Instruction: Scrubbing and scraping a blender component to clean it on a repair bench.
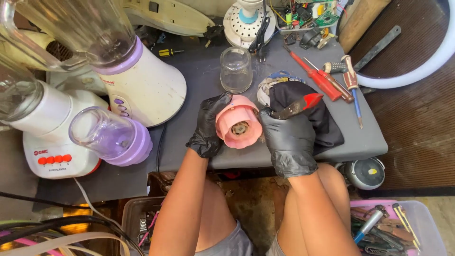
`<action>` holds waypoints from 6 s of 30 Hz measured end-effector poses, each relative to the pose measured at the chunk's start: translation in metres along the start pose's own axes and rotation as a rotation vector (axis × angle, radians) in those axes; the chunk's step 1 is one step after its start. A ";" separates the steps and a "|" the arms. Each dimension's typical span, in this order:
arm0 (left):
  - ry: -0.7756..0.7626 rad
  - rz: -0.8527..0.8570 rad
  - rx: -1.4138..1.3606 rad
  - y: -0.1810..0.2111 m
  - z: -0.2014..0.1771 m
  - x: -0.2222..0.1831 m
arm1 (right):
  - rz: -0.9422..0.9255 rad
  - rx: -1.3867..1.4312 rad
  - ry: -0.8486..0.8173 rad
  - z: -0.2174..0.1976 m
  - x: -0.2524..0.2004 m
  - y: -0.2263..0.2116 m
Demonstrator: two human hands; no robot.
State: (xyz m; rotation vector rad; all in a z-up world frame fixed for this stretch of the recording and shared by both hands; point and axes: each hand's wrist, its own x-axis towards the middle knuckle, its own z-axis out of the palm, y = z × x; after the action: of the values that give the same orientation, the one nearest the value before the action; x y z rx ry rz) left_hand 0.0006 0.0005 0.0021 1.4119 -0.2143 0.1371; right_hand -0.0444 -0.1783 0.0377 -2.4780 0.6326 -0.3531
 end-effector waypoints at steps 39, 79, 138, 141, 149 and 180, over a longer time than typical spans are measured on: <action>0.174 -0.116 0.015 -0.001 0.005 -0.009 | -0.656 0.404 -0.072 -0.015 -0.010 0.023; 0.410 -0.147 -0.309 0.025 0.029 -0.017 | -0.706 0.699 -0.220 -0.031 -0.013 0.002; 0.124 0.244 0.391 -0.064 -0.025 0.006 | -1.232 0.197 0.388 -0.020 -0.016 -0.033; 0.145 0.197 0.357 -0.056 -0.021 -0.001 | -0.965 0.500 0.009 -0.028 -0.017 -0.042; 0.218 0.088 0.267 -0.027 -0.003 0.000 | -0.902 0.288 0.255 0.015 0.014 0.011; 0.287 -0.131 0.118 0.019 0.012 -0.007 | -0.218 0.514 -0.115 -0.034 -0.017 -0.030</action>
State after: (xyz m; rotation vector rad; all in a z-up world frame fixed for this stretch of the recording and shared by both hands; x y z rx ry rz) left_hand -0.0110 -0.0081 0.0204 1.5002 0.1250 0.2455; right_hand -0.0608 -0.1632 0.0803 -2.0522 0.1883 -0.3956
